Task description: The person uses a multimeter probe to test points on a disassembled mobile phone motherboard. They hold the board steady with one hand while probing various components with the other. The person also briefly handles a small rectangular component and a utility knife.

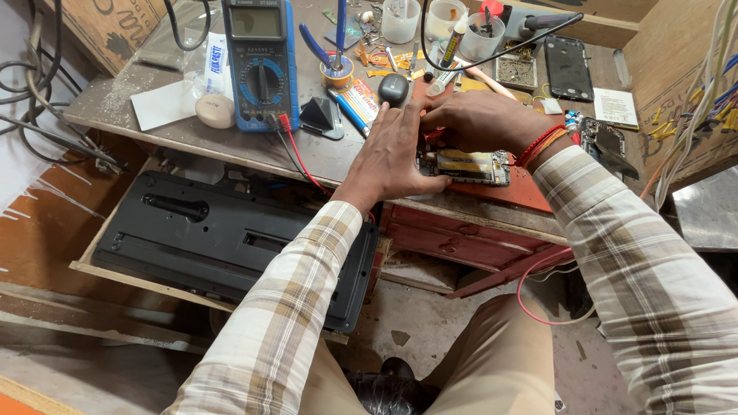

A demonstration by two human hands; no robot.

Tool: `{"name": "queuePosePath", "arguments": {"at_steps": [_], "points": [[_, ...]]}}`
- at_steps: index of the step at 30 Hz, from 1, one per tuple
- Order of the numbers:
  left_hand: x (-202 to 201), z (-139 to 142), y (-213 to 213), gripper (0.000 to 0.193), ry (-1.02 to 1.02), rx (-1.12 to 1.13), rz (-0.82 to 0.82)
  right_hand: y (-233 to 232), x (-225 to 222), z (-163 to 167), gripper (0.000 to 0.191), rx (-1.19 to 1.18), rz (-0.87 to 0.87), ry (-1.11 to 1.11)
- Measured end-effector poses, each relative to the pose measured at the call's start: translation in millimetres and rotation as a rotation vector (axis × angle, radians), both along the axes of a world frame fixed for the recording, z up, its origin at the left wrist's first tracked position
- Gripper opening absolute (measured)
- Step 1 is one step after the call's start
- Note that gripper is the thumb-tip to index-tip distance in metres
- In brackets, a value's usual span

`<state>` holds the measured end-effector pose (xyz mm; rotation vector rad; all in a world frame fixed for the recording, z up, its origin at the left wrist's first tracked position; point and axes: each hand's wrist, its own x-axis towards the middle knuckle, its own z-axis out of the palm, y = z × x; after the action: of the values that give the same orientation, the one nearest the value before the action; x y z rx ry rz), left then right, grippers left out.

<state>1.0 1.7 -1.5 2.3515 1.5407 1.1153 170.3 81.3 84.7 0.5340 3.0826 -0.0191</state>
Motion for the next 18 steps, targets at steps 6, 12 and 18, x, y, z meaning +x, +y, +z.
{"name": "queuePosePath", "arguments": {"at_steps": [6,12,18], "points": [[1,0,1,0.114,0.003,-0.005,0.004,-1,-1,1,0.026,-0.014,-0.008,-0.01],[0,0,2,0.111,0.006,-0.03,0.005,-2,-7,6,0.025,-0.046,-0.008,-0.055],[0,-1,1,0.113,-0.022,-0.033,-0.005,-2,-7,11,0.025,-0.031,0.126,0.036]]}}
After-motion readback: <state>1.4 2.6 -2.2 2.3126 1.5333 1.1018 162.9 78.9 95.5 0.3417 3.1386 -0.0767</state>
